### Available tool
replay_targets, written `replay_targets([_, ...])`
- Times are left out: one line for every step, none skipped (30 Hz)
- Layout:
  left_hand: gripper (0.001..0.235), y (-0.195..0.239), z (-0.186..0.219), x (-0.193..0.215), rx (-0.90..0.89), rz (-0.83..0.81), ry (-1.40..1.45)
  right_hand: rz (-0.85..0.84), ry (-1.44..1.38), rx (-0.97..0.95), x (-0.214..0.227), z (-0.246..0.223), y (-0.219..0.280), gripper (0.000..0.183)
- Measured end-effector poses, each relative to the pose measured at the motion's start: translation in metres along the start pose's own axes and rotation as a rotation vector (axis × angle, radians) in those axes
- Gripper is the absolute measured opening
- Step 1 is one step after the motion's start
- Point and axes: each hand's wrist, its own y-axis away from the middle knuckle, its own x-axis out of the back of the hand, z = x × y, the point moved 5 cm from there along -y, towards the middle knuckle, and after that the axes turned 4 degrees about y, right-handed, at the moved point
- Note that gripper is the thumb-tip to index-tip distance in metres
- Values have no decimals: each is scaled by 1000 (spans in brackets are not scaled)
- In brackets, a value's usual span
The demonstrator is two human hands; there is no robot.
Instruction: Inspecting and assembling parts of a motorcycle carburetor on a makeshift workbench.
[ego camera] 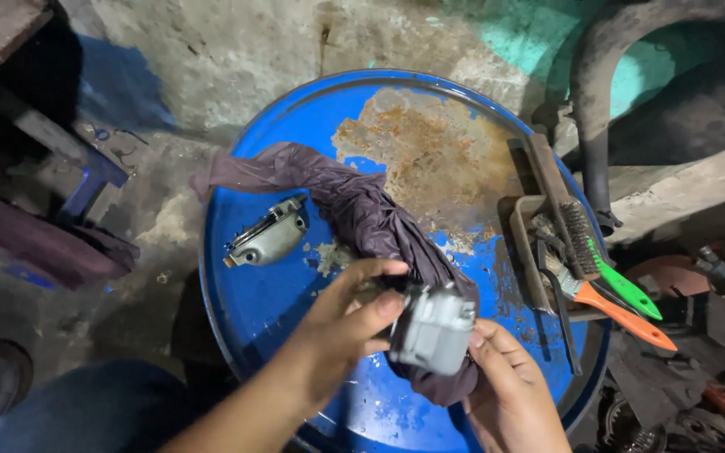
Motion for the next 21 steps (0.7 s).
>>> replay_targets([69,-3,-12,-1,1,2,1,0,0,-2,-8,-1,3,23])
replay_targets([64,-5,-17,-5,-131,-74,49,59,-28,24,-14,-3,6,28])
replay_targets([60,-6,-21,-8,-264,-151,96,116,-56,52,-20,-5,8,33])
replay_targets([60,-5,-27,-10,-265,-149,96,115,-57,51,-19,2,8,33])
replay_targets([66,-4,-31,-16,-310,-222,140,145,-73,61,-17,7,9,27])
replay_targets([74,-1,-35,-22,-356,-295,183,175,-90,72,-14,13,9,22])
replay_targets([74,2,-32,-25,-354,-297,184,178,-90,73,-14,18,9,22])
replay_targets([83,4,-31,-26,-324,-230,107,207,-106,95,-12,23,9,16])
replay_targets([95,8,-30,-26,-295,-162,30,234,-121,115,-10,28,9,12])
replay_targets([95,8,-32,-28,-293,-162,31,235,-120,114,-13,25,14,12])
replay_targets([99,10,-32,-28,-315,-138,10,256,41,144,-17,21,19,11])
replay_targets([103,11,-33,-27,-337,-113,-10,275,202,175,-21,16,23,11])
replay_targets([103,14,-26,-28,-335,-111,-11,275,202,173,-25,12,27,11])
replay_targets([100,16,-21,-25,-298,-31,11,251,343,199,-30,6,31,16])
replay_targets([98,17,-16,-22,-258,47,33,229,485,225,-35,0,34,23])
replay_targets([98,13,-17,-17,-255,46,32,232,484,224,-36,-7,37,23])
replay_targets([88,10,-14,-13,-325,42,8,188,542,222,-40,-13,38,30])
replay_targets([79,8,-11,-8,-395,38,-16,143,600,221,-45,-19,40,37])
replay_targets([79,7,-7,-7,-395,40,-16,143,600,219,-43,-20,38,37])
replay_targets([75,6,-2,-8,-394,22,-33,109,639,284,-43,-23,38,37])
replay_targets([71,5,3,-8,-397,4,-50,72,677,351,-45,-27,37,36])
